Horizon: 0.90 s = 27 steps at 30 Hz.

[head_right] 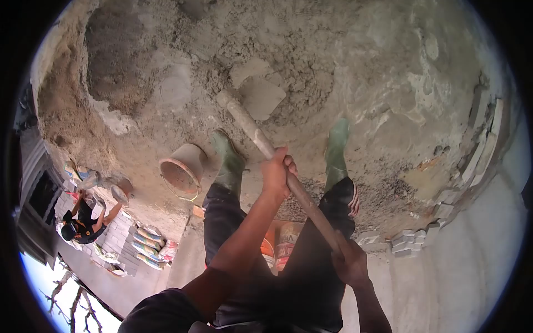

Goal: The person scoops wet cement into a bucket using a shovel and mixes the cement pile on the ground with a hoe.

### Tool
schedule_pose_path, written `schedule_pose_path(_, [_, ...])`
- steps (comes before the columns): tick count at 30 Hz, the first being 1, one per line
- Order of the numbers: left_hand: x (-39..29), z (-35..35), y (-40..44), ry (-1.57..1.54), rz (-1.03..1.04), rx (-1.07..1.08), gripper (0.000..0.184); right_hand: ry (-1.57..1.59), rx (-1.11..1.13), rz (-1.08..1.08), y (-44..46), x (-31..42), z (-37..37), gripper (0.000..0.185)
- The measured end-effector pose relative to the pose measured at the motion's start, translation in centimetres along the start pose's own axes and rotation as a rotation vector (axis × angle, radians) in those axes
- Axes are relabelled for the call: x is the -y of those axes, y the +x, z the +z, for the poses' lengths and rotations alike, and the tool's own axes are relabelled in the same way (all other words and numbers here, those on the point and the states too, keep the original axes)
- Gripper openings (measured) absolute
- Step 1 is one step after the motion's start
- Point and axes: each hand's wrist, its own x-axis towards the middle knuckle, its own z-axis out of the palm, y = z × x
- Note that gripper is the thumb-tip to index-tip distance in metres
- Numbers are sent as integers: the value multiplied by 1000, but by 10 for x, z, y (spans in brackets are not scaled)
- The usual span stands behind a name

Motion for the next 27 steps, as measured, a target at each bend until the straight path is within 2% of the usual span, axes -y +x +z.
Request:
schedule_pose_path(1, [-20,13,55,202,-22,-53,16,37,-84,17,41,9,26,71])
schedule_pose_path(2, [-29,27,100,243,-62,-85,17,62,-169,27,81,6,54,71])
schedule_pose_path(4, [-33,37,176,378,-91,-60,14,193,-195,142,123,-13,104,71])
schedule_pose_path(6, [-36,41,199,365,-37,-2,19,312,-279,100,140,-5,110,69])
schedule_pose_path(7, [-28,21,188,412,-68,-48,19,287,-234,147,125,3,116,67])
schedule_pose_path(9, [-36,30,184,487,-39,-53,19,209,-232,154,128,-1,121,65])
schedule_pose_path(10, [-33,23,171,517,43,-64,19,187,-247,74,119,-19,143,70])
schedule_pose_path(12, [-41,38,143,517,225,-9,17,206,-260,57,100,-41,170,74])
schedule_pose_path(15, [-56,49,63,487,356,95,16,217,-304,49,97,-43,169,73])
schedule_pose_path(19, [-117,171,8,466,663,438,17,267,-450,64,183,-30,122,67])
schedule_pose_path(20, [-127,205,1,550,750,496,17,309,-502,80,213,-25,107,66])
schedule_pose_path(21, [-135,237,13,704,882,526,20,395,-522,123,239,-14,83,65])
schedule_pose_path(22, [-140,276,16,818,924,504,39,486,-530,167,258,-3,66,63])
schedule_pose_path(24, [-126,330,75,929,1084,409,38,588,-584,159,284,3,59,59])
schedule_pose_path(26, [-98,314,136,1232,1077,331,33,665,-577,169,291,8,82,55])
schedule_pose_path(27, [-82,294,161,1306,764,247,42,685,-546,173,288,13,105,53])
